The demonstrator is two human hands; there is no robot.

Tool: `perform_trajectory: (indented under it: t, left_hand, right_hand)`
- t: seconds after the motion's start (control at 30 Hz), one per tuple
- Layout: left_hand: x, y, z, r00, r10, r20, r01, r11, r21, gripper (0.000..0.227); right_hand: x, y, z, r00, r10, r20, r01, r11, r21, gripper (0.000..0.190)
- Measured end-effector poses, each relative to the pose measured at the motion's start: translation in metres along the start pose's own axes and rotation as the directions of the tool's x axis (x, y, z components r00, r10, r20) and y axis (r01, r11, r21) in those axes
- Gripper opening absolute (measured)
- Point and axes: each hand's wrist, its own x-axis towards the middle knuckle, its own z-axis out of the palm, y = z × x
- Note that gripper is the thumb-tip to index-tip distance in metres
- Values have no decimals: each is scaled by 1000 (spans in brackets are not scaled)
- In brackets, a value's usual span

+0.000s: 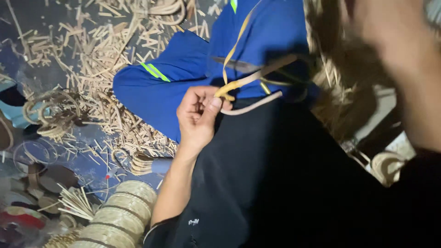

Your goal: The person is carving bamboo strips with a knife and weaving them together to form a basket handle or frame.

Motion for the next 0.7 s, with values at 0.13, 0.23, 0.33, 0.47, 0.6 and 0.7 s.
perform_trajectory:
  t: [0.13,0.23,0.33,0.47,0.6,0.7]
  left_hand:
    - [-2,-10,-8,986,-111,-126,87,979,-185,9]
    - [-3,-11,-9,991,-116,-67,90,947,-309,8]
    - [-3,-13,-10,989,-142,-40,126,955,-268,8]
    - [-4,12,-7,991,-136,-11,133,978,-162,13]
    - [-17,20,-12,999,-27,-17,27,999,26,23]
    - [-17,52,-13,997,-11,81,-31,862,505,20]
  right_hand:
    - [47,-99,-19,993,-43,111,25,987,156,20]
    - [46,-152,-9,986,-164,25,137,891,433,35]
    - [38,-172,24,960,-147,-238,268,733,626,41]
    - [42,-185,39,974,-131,-186,227,623,749,26]
    - [47,-192,29,964,-173,-203,264,711,652,29]
    - [47,-193,29,971,-200,-132,239,778,581,22]
